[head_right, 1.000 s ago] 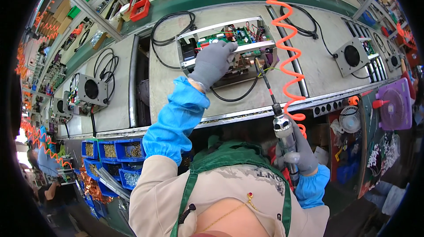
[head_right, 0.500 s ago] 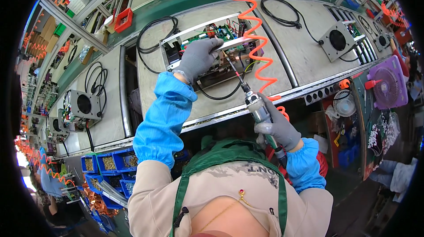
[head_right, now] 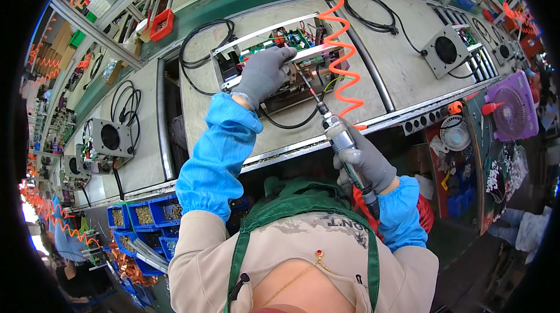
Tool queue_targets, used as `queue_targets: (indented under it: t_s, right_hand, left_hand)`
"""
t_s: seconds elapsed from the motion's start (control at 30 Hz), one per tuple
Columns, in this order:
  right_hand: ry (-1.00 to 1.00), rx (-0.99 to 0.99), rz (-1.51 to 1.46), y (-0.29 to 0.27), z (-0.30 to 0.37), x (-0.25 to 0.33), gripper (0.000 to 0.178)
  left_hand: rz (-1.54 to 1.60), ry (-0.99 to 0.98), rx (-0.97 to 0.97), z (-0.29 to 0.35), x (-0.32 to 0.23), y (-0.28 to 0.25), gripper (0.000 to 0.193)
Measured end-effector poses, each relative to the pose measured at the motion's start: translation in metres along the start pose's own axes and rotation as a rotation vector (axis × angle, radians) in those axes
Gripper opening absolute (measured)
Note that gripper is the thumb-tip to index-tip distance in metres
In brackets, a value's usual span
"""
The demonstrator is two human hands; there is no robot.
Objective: Assembling electronic components and wiring into a metal chassis on a factory production line using a pneumatic screwdriver.
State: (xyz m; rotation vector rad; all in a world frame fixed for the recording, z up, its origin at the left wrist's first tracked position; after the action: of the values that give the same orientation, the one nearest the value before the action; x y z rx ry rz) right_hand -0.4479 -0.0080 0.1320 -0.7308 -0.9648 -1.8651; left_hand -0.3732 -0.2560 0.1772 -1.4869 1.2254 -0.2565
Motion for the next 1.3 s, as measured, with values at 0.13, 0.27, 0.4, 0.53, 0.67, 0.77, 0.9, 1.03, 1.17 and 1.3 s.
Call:
queue_targets:
  t_s: [0.13, 0.27, 0.4, 0.53, 0.67, 0.77, 0.9, 1.03, 1.17, 1.3]
  right_hand:
    - [0.014, 0.027, -0.182, 0.012, 0.009, 0.004, 0.092]
    - [-0.019, 0.19, -0.555, 0.024, 0.012, 0.002, 0.084]
    - [-0.131, 0.045, -0.217, 0.022, 0.007, 0.005, 0.085]
    - [-0.077, 0.183, -0.518, 0.03, 0.005, 0.016, 0.082]
    - [-0.141, -0.002, -0.232, 0.036, -0.001, 0.012, 0.087]
    - [-0.188, -0.062, -0.055, 0.031, -0.005, 0.004, 0.093]
    - [-0.23, 0.153, -0.353, 0.017, -0.01, -0.011, 0.06]
    - [-0.172, 0.24, -0.461, 0.02, -0.021, -0.023, 0.062]
    - [-0.065, 0.198, -0.46, 0.025, -0.022, -0.03, 0.068]
    - [-0.091, 0.046, -0.242, 0.025, -0.018, -0.028, 0.069]
  left_hand:
    - [-0.033, -0.004, 0.01, 0.001, -0.001, 0.004, 0.031]
    - [-0.043, -0.014, 0.016, 0.0, -0.002, 0.003, 0.031]
    - [-0.083, 0.011, -0.013, -0.001, 0.0, 0.006, 0.028]
    - [-0.077, 0.041, -0.067, -0.001, -0.004, 0.002, 0.028]
    - [-0.097, 0.028, -0.065, 0.005, 0.002, 0.001, 0.026]
    - [-0.189, 0.011, -0.048, 0.004, -0.002, 0.014, 0.021]
    - [-0.271, 0.174, -0.553, 0.058, -0.041, -0.012, 0.036]
    - [0.022, -0.011, -0.508, 0.17, -0.002, -0.04, 0.046]
    - [-0.075, -0.917, -0.633, 0.349, 0.093, -0.09, 0.029]
    - [-0.706, -1.735, -0.592, 0.556, 0.09, -0.167, 0.027]
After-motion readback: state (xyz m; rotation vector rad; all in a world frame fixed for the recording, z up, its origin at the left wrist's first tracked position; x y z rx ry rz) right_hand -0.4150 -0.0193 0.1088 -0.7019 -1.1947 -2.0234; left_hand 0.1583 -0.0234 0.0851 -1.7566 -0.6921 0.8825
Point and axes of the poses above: each hand's wrist, its own z-axis away from the middle knuckle, its own y-axis out of the palm, x = y × z, the point moved 7 cm from there along -z, towards the middle knuckle, and after that the axes turned 4 degrees about -x, right-handed, at the moved point
